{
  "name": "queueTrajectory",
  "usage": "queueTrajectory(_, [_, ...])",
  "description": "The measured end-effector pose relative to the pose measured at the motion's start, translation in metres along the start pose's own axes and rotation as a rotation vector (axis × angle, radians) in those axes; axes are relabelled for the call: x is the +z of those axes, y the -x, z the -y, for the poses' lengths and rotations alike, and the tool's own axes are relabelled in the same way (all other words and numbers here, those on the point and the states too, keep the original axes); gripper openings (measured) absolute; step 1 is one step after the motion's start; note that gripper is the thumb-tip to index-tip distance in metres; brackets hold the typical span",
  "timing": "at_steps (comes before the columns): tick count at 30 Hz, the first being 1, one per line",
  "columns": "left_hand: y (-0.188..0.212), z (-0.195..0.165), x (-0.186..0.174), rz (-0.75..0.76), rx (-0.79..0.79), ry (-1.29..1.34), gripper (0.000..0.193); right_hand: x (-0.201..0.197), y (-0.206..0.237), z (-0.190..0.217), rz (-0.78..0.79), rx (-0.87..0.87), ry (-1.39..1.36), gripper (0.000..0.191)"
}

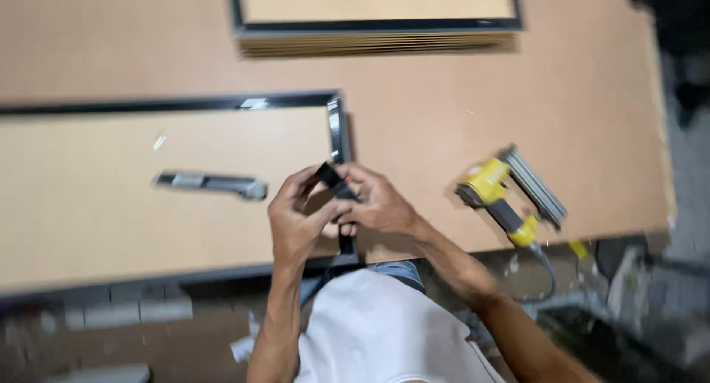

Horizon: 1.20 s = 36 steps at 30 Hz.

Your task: The person assembles picture frames by placing black frame strips around a rectangular board and securing them with a staple gun. They repeatedly position the strips, press them into place, and use the staple gun to fasten each side, then move to the next frame in the stack.

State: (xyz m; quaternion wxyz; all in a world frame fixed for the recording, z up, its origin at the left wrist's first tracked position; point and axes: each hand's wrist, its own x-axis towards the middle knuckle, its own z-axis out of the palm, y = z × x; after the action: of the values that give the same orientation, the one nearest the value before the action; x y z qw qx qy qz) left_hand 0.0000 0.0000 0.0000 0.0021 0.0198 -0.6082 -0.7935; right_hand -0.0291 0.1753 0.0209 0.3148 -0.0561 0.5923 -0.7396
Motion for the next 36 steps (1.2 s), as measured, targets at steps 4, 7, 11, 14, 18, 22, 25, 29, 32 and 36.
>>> queueTrajectory(4, [0.013,-0.013,-0.021,-0.276,0.084,-0.087,0.037,0.02,-0.03,0.01,0.152,0.053,0.088,0.039])
queueTrajectory(7, [0.022,-0.025,-0.039,-0.404,0.06,-0.078,0.032,0.045,-0.049,0.014,0.239,0.068,0.185,0.036])
queueTrajectory(11, [0.035,-0.034,-0.07,-0.509,-0.016,0.033,0.023,0.078,-0.067,0.012,0.305,0.137,0.294,0.041])
queueTrajectory(14, [0.046,-0.024,-0.101,-0.603,0.077,-0.043,0.018,0.102,-0.08,0.001,0.348,0.22,0.384,0.052])
queueTrajectory(18, [0.069,-0.013,-0.186,-0.909,0.12,-0.157,0.019,0.135,-0.07,-0.024,0.46,0.054,0.308,0.075])
queueTrajectory(22, [0.103,-0.023,-0.327,-1.361,0.208,-0.49,0.014,0.154,-0.061,-0.049,0.436,0.053,0.152,0.074])
queueTrajectory(25, [0.104,-0.009,-0.377,-1.316,0.294,-0.632,0.013,0.169,-0.068,-0.069,0.429,0.064,0.133,0.072])
queueTrajectory(29, [0.088,0.004,-0.425,-1.309,0.315,-0.705,0.014,0.19,-0.084,-0.08,0.401,0.007,0.193,0.07])
queueTrajectory(32, [0.081,0.008,-0.445,-1.328,0.346,-0.768,0.015,0.204,-0.093,-0.08,0.386,-0.02,0.274,0.07])
queueTrajectory(36, [0.083,0.013,-0.45,-1.365,0.337,-0.819,0.016,0.212,-0.099,-0.075,0.397,-0.004,0.224,0.07])
